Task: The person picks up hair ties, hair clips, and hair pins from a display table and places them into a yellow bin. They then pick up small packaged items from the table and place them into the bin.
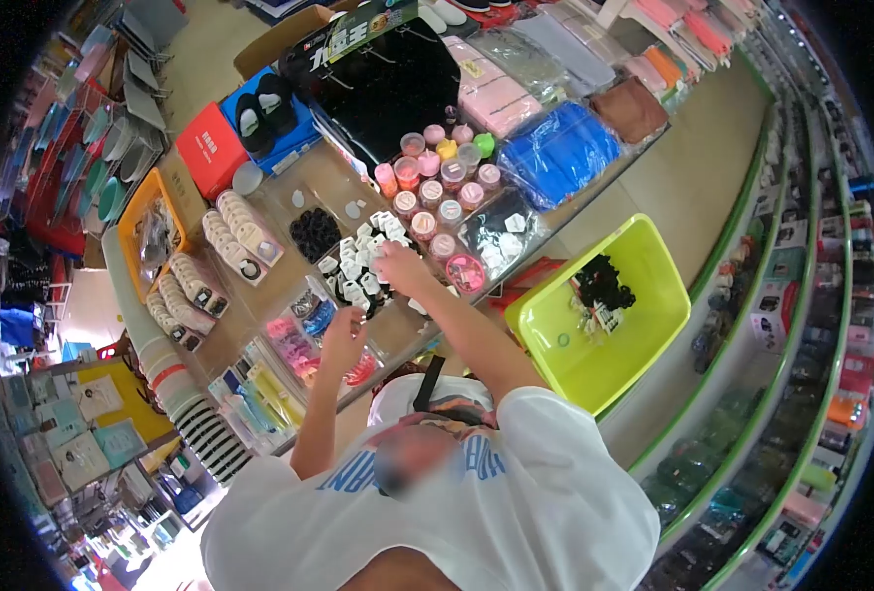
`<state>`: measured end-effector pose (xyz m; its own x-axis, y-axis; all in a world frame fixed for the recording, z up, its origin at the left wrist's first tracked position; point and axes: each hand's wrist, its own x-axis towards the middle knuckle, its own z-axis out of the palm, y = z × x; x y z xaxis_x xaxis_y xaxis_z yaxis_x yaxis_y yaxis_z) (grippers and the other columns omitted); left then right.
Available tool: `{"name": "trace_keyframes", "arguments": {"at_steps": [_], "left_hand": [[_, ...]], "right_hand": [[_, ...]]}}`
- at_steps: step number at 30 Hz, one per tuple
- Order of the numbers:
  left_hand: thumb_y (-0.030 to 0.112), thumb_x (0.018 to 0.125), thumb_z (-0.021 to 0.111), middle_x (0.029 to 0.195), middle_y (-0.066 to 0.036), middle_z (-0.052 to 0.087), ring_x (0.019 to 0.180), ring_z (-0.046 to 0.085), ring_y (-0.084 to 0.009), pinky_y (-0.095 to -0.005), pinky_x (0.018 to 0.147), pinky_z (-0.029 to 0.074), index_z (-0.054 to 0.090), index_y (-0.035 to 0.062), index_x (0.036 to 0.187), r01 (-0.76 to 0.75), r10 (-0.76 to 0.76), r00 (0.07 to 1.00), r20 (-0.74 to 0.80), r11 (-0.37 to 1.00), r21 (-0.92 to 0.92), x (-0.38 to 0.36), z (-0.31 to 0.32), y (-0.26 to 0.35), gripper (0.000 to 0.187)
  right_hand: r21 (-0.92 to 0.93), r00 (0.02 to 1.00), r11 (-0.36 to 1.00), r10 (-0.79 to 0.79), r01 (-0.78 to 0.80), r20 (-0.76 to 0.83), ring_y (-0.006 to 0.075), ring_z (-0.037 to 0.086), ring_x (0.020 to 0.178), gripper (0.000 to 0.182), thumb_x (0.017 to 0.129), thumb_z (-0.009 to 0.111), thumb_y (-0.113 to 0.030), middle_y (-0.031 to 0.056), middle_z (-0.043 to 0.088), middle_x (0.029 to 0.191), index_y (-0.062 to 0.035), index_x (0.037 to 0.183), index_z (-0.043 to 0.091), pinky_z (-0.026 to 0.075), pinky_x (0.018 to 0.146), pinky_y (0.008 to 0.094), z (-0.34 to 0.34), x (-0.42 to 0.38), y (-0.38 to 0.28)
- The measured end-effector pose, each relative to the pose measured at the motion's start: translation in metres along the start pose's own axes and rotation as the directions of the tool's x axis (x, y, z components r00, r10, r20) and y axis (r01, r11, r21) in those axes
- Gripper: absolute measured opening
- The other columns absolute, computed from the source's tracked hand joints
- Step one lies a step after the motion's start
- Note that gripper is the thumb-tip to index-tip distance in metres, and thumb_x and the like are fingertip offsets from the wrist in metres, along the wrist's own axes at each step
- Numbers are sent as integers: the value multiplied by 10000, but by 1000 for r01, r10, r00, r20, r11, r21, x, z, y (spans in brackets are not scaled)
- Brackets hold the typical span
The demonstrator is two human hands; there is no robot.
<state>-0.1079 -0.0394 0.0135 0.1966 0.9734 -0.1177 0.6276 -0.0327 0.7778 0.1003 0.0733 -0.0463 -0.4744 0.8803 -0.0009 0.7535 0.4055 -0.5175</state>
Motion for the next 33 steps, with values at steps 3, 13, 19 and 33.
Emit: {"name": "trace_keyframes", "arguments": {"at_steps": [3,13,19,33], "left_hand": [[97,862,653,990,-133,627,735,644,-240,-349,686,527,579,26,1118,19,-17,999,28,998,-53,-1,2,18,276],[183,858,676,1127,-175,569,967,603,-359,-439,825,500,570,38,1163,-80,90,994,-63,986,148,76,53,24,354],[276,823,726,1032,-192,658,942,633,-378,-460,842,507,621,11,1107,29,-30,1000,-3,952,305,113,68,1,402],[278,786,731,1211,-244,572,1037,628,-403,-489,869,526,524,73,1254,3,21,999,-25,691,723,115,52,-45,551]], "right_hand": [[176,977,978,138,-109,-164,338,563,1046,316,780,750,-189,150,554,1083,-88,1052,625,495,869,430,-23,-9,-22],[477,812,822,491,-312,-315,233,609,851,295,848,716,-113,125,582,1022,-53,1102,579,512,755,337,-56,-218,4],[606,552,614,770,-505,-320,150,599,732,151,890,666,-85,78,628,899,-33,1024,620,482,626,279,-54,-319,27],[705,397,484,866,-519,-303,227,634,809,136,895,635,-87,119,629,980,-29,1018,629,516,672,315,-63,-377,43]]}}
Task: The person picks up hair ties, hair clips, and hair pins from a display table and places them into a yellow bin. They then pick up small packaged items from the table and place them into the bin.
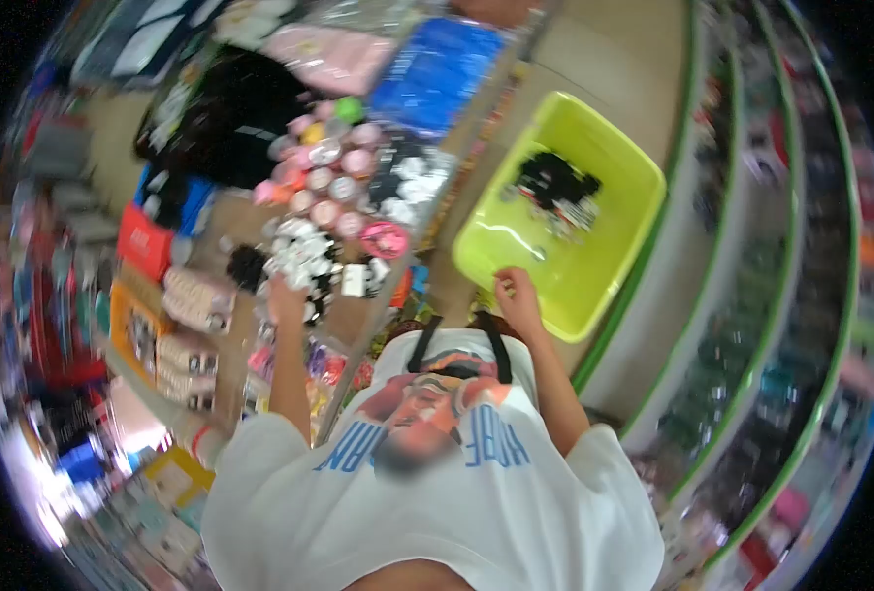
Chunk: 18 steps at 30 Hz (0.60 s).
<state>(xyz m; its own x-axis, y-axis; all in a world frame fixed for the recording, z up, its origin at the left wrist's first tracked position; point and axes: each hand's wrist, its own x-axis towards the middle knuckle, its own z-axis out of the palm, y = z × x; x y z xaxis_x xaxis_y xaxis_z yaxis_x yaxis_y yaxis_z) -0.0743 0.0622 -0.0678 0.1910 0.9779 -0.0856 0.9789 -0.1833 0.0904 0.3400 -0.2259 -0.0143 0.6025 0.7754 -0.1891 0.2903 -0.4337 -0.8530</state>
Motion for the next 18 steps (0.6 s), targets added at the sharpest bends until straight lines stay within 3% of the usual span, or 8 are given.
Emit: {"name": "trace_keyframes", "arguments": {"at_steps": [2,4,7,9,11,13,16,18], "left_hand": [[254,811,718,1228,-252,541,999,637,-378,-470,834,526,494,68,1276,132,-127,990,64,988,-76,-7,-54,47,549],[213,856,691,1116,-205,595,905,647,-314,-435,770,525,551,50,1205,9,-13,999,-35,991,-132,-11,-75,81,410],[178,882,666,985,-153,638,780,632,-269,-389,693,515,611,34,1088,-210,321,942,98,791,-575,-20,-96,166,257],[155,902,640,867,-109,647,707,618,-248,-362,651,507,637,23,1012,-268,464,869,174,735,-623,-46,-133,266,172],[175,892,656,853,-100,648,685,616,-237,-337,634,502,636,28,1025,-291,674,710,204,544,-787,-58,-116,340,199],[184,884,659,856,-108,657,723,639,-275,-377,666,516,622,36,1050,-276,743,505,439,621,-733,-56,-101,416,226],[182,878,651,887,-149,665,787,657,-335,-449,709,522,580,33,1119,-445,797,380,469,602,-663,-24,32,482,292],[134,881,613,905,-204,663,857,654,-394,-517,751,508,532,26,1183,-451,678,463,571,735,-506,3,115,518,331]], "right_hand": [[3,996,996,84,-84,-5,266,645,830,154,877,643,-93,142,633,965,-20,1011,632,530,704,345,-15,-5,0],[16,993,996,91,-90,-79,217,642,809,152,894,644,-114,114,648,941,-21,1014,638,524,685,324,-31,-6,20],[-13,976,984,176,-179,-131,194,655,783,182,897,642,-148,105,668,862,0,1005,640,526,679,314,-45,2,71],[-42,954,961,264,-272,-145,194,661,773,196,891,643,-156,104,669,834,6,1001,639,531,683,311,-52,14,109],[158,860,862,500,-482,-104,196,665,761,211,873,659,-174,115,669,810,3,988,643,536,687,307,-44,32,170],[189,757,751,651,-632,-55,214,669,768,228,857,670,-181,128,670,808,1,991,640,543,704,323,-15,40,260],[46,689,700,711,-713,-141,274,661,814,271,836,674,-174,157,666,858,3,1034,618,543,752,380,17,54,366],[6,694,726,659,-687,-291,322,639,856,320,826,675,-166,183,651,918,7,1082,593,527,792,426,23,67,363]]}}
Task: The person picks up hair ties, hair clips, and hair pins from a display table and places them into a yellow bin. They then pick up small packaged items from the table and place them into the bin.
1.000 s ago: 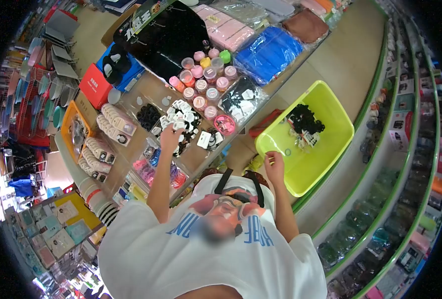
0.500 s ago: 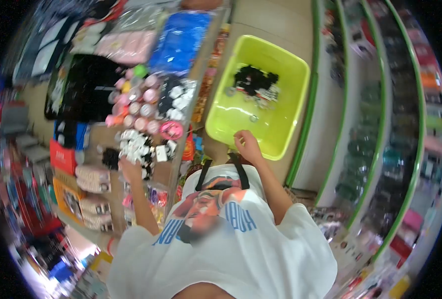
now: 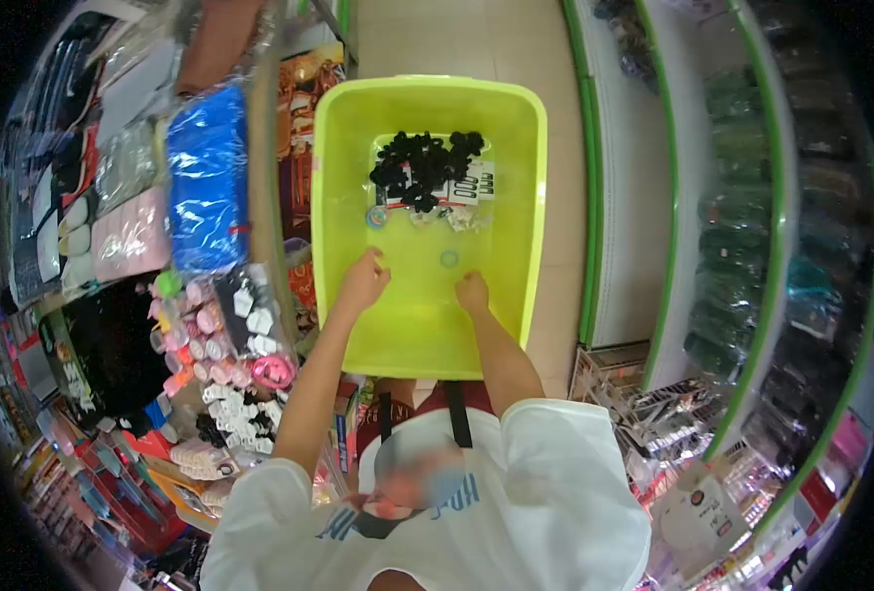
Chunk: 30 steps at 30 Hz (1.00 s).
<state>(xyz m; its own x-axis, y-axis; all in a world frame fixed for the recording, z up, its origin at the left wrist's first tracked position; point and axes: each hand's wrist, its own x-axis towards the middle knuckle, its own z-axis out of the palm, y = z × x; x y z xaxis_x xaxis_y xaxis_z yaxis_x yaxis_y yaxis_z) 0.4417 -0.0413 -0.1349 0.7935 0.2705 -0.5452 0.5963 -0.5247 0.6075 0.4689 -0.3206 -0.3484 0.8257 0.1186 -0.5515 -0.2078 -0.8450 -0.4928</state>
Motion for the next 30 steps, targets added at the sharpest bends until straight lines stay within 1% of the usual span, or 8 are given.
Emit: {"name": "trace_keyframes", "arguments": {"at_steps": [3,6,10,13,16,19,22,30], "left_hand": [[95,901,535,880,-267,655,890,642,-451,-537,765,502,468,28,1254,171,-134,971,-199,969,181,102,48,-46,365],[104,922,500,883,-301,655,879,643,-479,-556,749,495,388,57,1310,270,-231,941,-247,953,139,151,80,-80,407],[123,925,524,854,-291,666,822,653,-482,-569,710,486,334,92,1339,416,-357,868,-346,903,111,174,103,-80,456],[128,899,583,805,-242,678,768,659,-460,-550,683,495,348,101,1327,367,-329,874,-358,929,44,161,113,-83,489],[141,869,664,837,-187,691,819,704,-356,-458,669,525,352,82,1325,437,-455,868,-198,890,-127,145,110,-79,556],[119,848,656,744,-166,684,693,670,-384,-492,638,504,348,74,1317,370,-446,844,-299,887,-278,136,114,-74,563],[131,851,665,821,-144,679,736,670,-341,-460,645,503,368,65,1319,292,-361,832,-420,930,-222,134,111,-63,558],[133,884,646,954,-110,604,765,605,-275,-416,662,490,551,56,1107,206,-265,823,-502,964,-171,153,123,-80,254]], "right_hand": [[57,992,997,-41,49,-122,428,570,1021,331,837,641,-170,242,590,1084,-5,1108,549,474,885,485,1,22,-28],[56,957,988,-124,143,-262,423,542,984,302,826,651,-152,217,542,1064,-13,1066,531,455,846,500,13,32,-33],[51,942,998,-23,42,-336,404,539,916,276,818,639,-163,199,535,999,-4,1015,530,455,786,490,25,33,-33],[-10,928,1000,9,-14,-373,404,536,902,248,817,610,-167,199,528,980,-1,983,529,456,759,488,29,34,-36],[-79,904,997,-19,-16,-428,403,536,890,217,816,580,-162,196,520,957,-8,960,529,452,741,493,37,33,-38],[-115,900,993,-20,-34,-435,404,535,882,203,812,563,-157,195,512,945,-12,950,526,448,732,498,37,36,-39],[-141,910,988,6,-70,-415,402,531,872,201,813,553,-163,192,501,944,-11,941,521,446,723,497,43,38,-39],[-212,886,976,-60,-44,-460,398,525,858,185,814,536,-165,184,488,947,-16,920,509,439,709,496,55,36,-28]]}}
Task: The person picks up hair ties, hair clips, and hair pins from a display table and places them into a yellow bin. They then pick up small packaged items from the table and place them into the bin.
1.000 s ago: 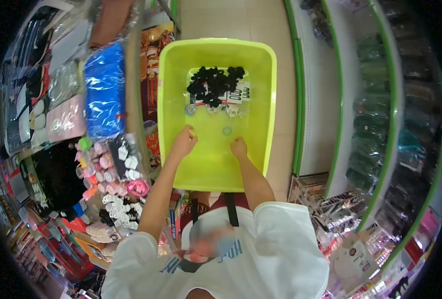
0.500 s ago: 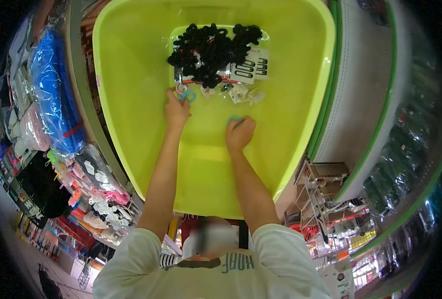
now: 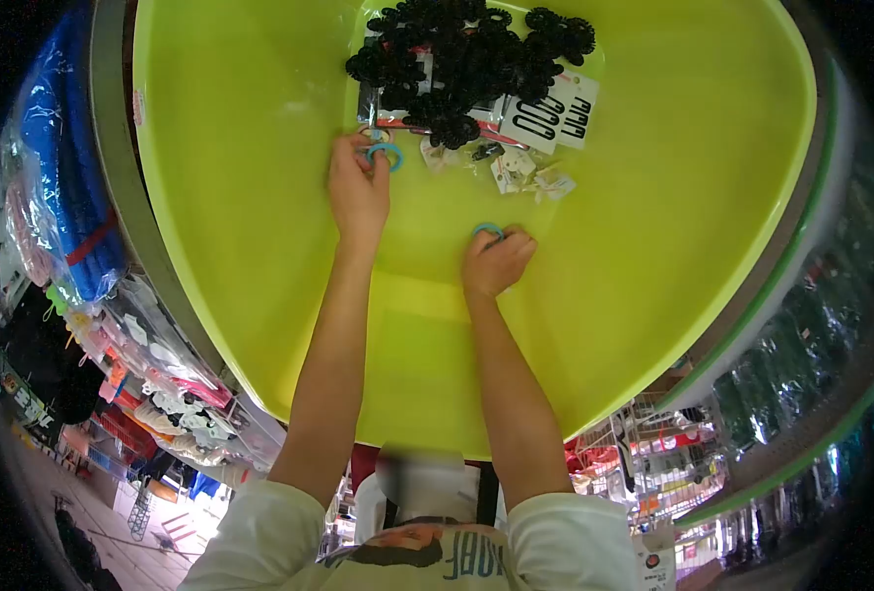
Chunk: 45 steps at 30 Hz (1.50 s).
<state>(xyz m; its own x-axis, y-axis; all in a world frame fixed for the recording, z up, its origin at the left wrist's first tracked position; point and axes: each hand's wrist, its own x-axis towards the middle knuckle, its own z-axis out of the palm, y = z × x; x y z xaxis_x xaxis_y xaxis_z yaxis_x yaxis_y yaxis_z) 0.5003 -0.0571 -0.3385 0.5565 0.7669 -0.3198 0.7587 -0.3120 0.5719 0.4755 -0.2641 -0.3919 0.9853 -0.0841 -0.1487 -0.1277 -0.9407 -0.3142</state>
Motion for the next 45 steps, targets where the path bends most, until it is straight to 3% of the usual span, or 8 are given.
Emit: {"name": "trace_keyframes", "arguments": {"at_steps": [7,10,22,28,31,37,42,45], "left_hand": [[113,914,617,729,-83,550,626,557,-239,-372,588,451,581,12,999,-76,63,989,-132,992,-99,-13,8,-8,137],[122,936,594,722,-95,560,629,565,-251,-377,594,453,552,-5,1043,-21,-3,992,-127,982,-190,-23,0,-4,171],[216,939,633,711,-92,620,628,627,-279,-409,596,475,446,11,1306,62,-68,996,-59,994,-86,-11,-5,-3,460],[278,836,727,658,-74,634,617,637,-267,-418,608,483,581,31,1141,128,-140,983,-115,986,-105,3,11,-10,418],[293,795,752,682,-115,665,661,662,-336,-439,617,496,632,36,979,194,-206,975,-87,973,-128,9,18,-11,338],[276,760,762,817,-163,660,776,649,-303,-387,703,502,635,14,829,159,-156,986,55,986,-51,1,-1,-13,299],[132,796,724,903,-93,624,825,625,-197,-327,744,501,582,13,908,282,-192,955,228,832,-479,-46,-61,27,217],[10,816,668,916,-55,608,849,609,-150,-294,764,505,540,23,1001,359,-118,925,362,585,-727,-77,-106,61,226]], "right_hand": [[-9,999,1000,-25,24,-26,400,524,858,189,806,538,-154,186,486,950,-10,924,509,438,709,495,1,-1,1],[11,999,999,-33,34,-37,401,525,854,193,802,539,-151,186,488,949,-8,928,510,438,715,496,0,-1,-2],[27,998,999,-36,38,-55,399,530,856,198,793,524,-156,189,496,937,6,906,520,440,722,499,0,-1,-2],[-3,998,999,-41,41,-47,397,526,847,208,791,521,-162,190,492,932,6,914,521,438,717,503,0,-1,-1],[-3,997,999,-53,52,-56,396,525,843,212,794,523,-166,189,489,929,2,922,523,439,714,503,1,-1,1],[9,1000,1000,-4,4,-21,388,538,842,210,800,527,-176,185,499,933,-13,933,527,451,708,499,-10,1,-9],[32,1000,999,14,-13,-26,389,547,861,210,801,533,-185,181,506,939,-16,925,521,462,723,495,-13,3,-10],[58,1000,998,13,-13,-13,395,543,859,216,797,543,-187,187,504,947,-13,923,520,461,730,495,-20,4,-13]]}}
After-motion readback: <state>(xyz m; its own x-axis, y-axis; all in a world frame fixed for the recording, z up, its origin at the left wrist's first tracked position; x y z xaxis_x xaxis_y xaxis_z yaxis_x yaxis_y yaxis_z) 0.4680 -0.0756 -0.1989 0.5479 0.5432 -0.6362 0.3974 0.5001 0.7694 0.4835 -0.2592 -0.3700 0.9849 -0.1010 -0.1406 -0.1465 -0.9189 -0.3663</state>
